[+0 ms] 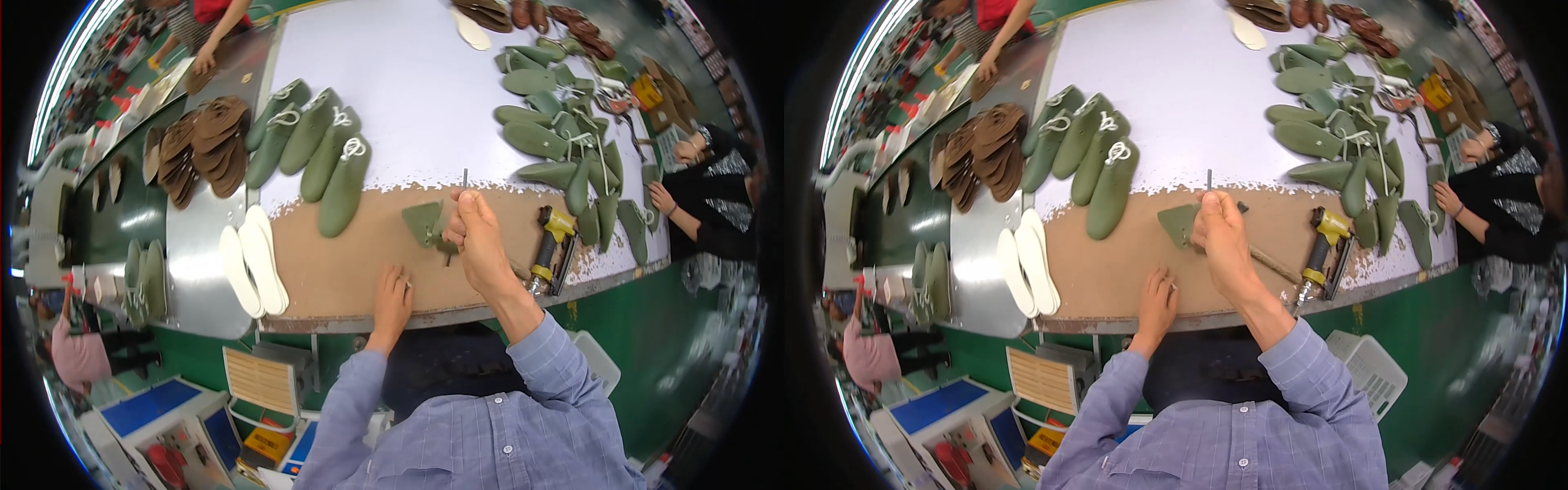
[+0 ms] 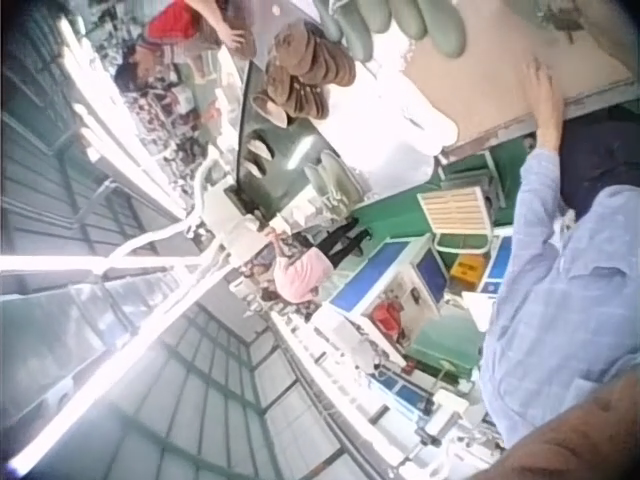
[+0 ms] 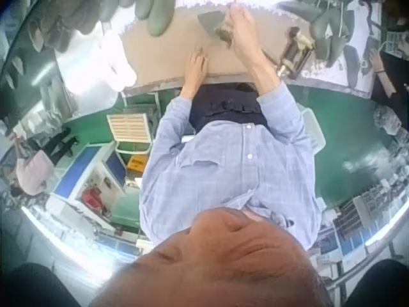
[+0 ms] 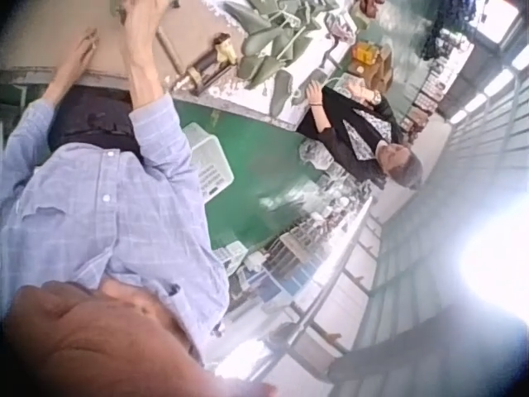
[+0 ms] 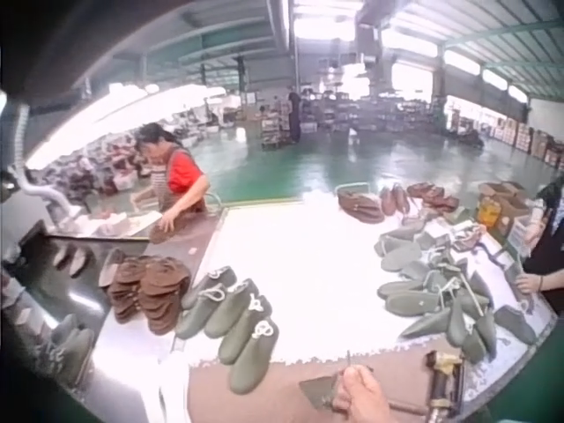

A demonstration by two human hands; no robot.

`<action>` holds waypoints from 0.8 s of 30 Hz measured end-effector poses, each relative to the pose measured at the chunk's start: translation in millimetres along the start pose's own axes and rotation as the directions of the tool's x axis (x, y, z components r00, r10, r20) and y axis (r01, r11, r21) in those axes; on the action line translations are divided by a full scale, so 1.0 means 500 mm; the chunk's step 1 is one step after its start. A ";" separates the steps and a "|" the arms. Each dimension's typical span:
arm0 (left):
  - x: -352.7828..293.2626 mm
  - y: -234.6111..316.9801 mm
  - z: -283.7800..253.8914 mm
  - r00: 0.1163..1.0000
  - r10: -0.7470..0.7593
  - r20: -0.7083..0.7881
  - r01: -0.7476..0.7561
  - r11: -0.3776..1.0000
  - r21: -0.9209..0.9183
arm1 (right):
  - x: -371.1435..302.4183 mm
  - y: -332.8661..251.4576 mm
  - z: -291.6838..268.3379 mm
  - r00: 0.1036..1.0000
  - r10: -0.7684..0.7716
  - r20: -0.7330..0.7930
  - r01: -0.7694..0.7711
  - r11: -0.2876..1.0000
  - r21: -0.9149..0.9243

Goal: Assembling shoe components using lasts, pneumatic tools, and hand tools.

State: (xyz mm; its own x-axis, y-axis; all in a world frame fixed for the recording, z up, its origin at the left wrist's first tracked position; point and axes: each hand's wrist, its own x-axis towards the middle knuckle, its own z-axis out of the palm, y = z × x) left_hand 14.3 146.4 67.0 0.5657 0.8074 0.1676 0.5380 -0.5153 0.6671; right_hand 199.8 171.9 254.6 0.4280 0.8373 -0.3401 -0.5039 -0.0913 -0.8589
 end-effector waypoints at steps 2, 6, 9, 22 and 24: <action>-0.061 -0.026 -0.027 0.987 0.083 0.140 -0.077 0.996 -0.048 | 0.000 0.008 0.002 0.997 0.031 -0.068 -0.027 0.998 0.060; -0.140 -0.058 -0.197 0.698 -0.062 0.714 0.116 0.993 -0.027 | -0.023 0.038 0.055 0.996 0.080 -0.040 -0.081 0.996 -0.031; -0.062 -0.014 -0.314 0.782 -0.327 0.531 0.346 0.936 0.067 | -0.041 0.047 0.075 0.974 0.123 0.193 -0.112 0.992 -0.064; 0.051 0.110 -0.149 0.992 -0.031 0.122 0.065 0.957 -0.283 | -0.050 0.031 0.051 0.982 0.161 0.096 -0.152 0.983 -0.098; 0.053 0.118 -0.148 0.997 -0.024 0.071 0.047 0.938 -0.343 | -0.064 0.032 0.094 0.978 0.087 0.192 -0.068 0.993 -0.100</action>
State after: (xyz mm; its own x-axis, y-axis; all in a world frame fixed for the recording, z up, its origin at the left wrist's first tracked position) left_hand 14.6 158.5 164.5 0.5955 0.7971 0.1000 0.3166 -0.3473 0.8827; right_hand 142.9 169.2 269.5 0.2311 0.9139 -0.3337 -0.4544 -0.2019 -0.8676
